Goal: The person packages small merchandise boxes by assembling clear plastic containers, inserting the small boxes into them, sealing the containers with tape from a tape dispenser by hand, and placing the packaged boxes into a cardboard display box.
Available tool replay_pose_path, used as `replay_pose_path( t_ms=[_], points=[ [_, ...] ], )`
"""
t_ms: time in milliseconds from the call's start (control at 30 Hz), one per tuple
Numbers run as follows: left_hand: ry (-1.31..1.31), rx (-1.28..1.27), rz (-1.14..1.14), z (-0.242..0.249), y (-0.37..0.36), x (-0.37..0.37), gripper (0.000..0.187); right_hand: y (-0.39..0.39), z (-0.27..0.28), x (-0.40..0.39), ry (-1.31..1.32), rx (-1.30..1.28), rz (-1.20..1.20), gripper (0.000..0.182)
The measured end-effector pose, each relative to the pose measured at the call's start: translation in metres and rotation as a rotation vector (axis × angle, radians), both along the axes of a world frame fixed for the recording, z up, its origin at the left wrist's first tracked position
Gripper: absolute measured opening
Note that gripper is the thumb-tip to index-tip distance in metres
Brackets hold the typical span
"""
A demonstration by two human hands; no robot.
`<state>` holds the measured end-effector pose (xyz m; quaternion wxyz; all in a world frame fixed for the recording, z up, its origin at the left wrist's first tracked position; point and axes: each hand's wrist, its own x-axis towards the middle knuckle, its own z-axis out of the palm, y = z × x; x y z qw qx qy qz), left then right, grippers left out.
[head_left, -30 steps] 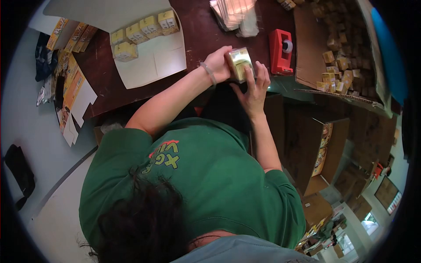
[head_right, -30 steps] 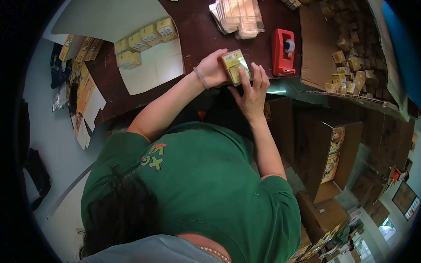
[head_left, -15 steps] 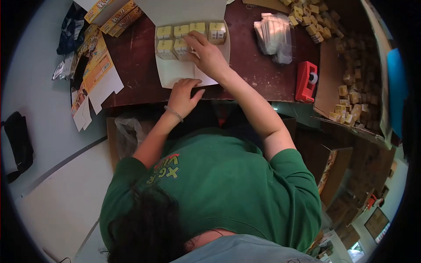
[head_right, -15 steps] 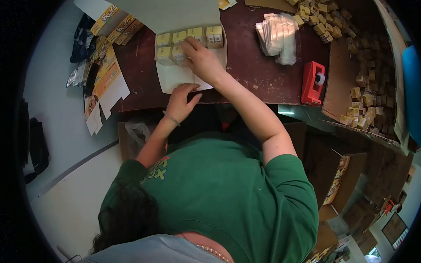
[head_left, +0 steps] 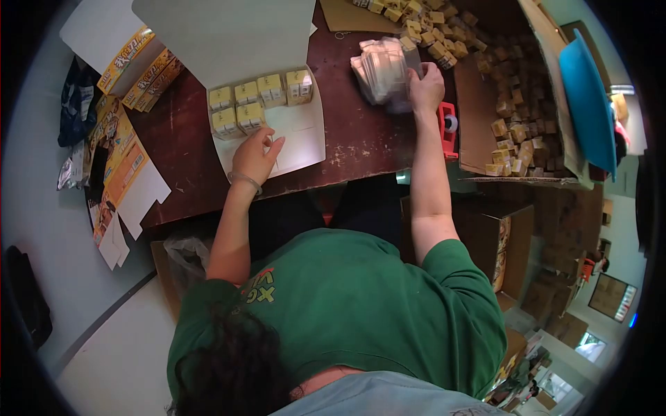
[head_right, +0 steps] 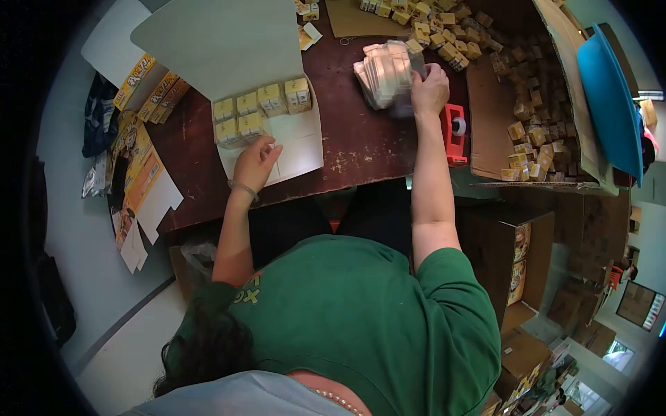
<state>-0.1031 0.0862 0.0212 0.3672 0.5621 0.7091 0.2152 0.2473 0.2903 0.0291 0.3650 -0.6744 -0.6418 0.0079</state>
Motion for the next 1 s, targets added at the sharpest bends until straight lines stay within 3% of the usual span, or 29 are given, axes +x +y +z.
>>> replay_pose_path(
  t_ms=[67, 133, 167, 200, 233, 267, 333, 367, 400, 467, 500, 567, 600, 633, 667, 700, 767, 800, 867, 900, 1000],
  points=[
    [-0.401, 0.103, -0.053, 0.019, -0.005, 0.017, 0.050, -0.022, 0.022, -0.019, 0.394, 0.065, 0.217, 0.017],
    [-0.907, 0.177, -0.086, 0.028, -0.006, 0.046, 0.056, -0.079, 0.055, -0.054, 0.873, -0.338, 0.508, 0.013],
    [-1.216, 0.199, -0.099, 0.029, -0.006, 0.062, 0.060, -0.107, 0.058, -0.076, 0.958, -0.447, 0.654, 0.012],
    [-1.445, 0.055, -0.070, 0.032, -0.005, 0.072, 0.061, -0.136, 0.054, -0.091, 0.996, -0.632, 0.754, 0.012],
    [-1.668, -0.087, -0.044, 0.034, -0.002, 0.078, 0.064, -0.155, 0.020, -0.101, 0.889, -0.634, 0.788, 0.014],
    [-1.706, -0.048, -0.086, 0.019, 0.002, 0.083, 0.066, -0.171, 0.031, -0.109, 0.732, -0.534, 0.733, 0.028],
    [-1.486, 0.005, -0.135, 0.010, -0.003, 0.086, 0.076, -0.168, 0.048, -0.103, 0.032, 0.137, 0.592, 0.050],
    [-1.415, -0.015, -0.305, 0.009, -0.005, 0.084, 0.079, -0.165, 0.049, -0.091, -0.116, 0.142, 0.616, 0.067],
    [-1.337, -0.043, -0.472, 0.011, -0.008, 0.082, 0.082, -0.164, 0.059, -0.087, -0.191, 0.143, 0.701, 0.062],
    [-1.242, -0.096, -0.510, 0.023, -0.021, 0.080, 0.080, -0.167, 0.059, -0.076, -0.069, -0.082, 0.956, 0.050],
    [-1.250, -0.125, -0.592, 0.020, -0.019, 0.076, 0.079, -0.167, 0.065, -0.075, -0.063, -0.097, 0.977, 0.030],
    [-1.313, -0.322, -0.592, 0.014, -0.019, 0.074, 0.064, -0.168, 0.055, -0.065, 0.031, -0.165, 1.024, 0.018],
    [-1.328, -0.405, -0.553, 0.020, -0.023, 0.076, 0.059, -0.170, 0.058, -0.063, 0.170, -0.300, 1.055, 0.009],
    [-1.642, -0.474, -0.411, 0.017, -0.030, 0.084, 0.052, -0.175, 0.055, -0.061, 0.516, -0.548, 1.027, 0.007],
    [-1.779, -0.540, -0.395, 0.014, -0.032, 0.088, 0.053, -0.178, 0.051, -0.059, 0.859, -0.802, 0.962, 0.006],
    [-1.916, -0.605, -0.381, 0.012, -0.033, 0.092, 0.054, -0.175, 0.044, -0.058, 0.978, -0.828, 1.024, 0.009],
    [-1.831, -0.530, -0.260, 0.008, -0.032, 0.097, 0.047, -0.167, 0.026, -0.053, 1.048, -0.773, 1.124, 0.011],
    [-1.769, -0.534, -0.172, 0.008, -0.030, 0.096, 0.046, -0.165, 0.012, -0.050, 0.956, -0.646, 1.163, 0.012],
    [-1.578, -0.439, -0.087, 0.006, -0.031, 0.095, 0.048, -0.188, 0.040, -0.074, 0.406, -0.179, 0.835, 0.017],
    [-1.483, -0.370, -0.096, 0.009, -0.030, 0.093, 0.049, -0.194, 0.043, -0.071, 0.165, -0.064, 0.819, 0.021],
    [-1.307, -0.214, -0.190, 0.013, -0.031, 0.093, 0.061, -0.223, 0.040, -0.069, 0.471, -0.263, 0.958, 0.014]
  ],
)
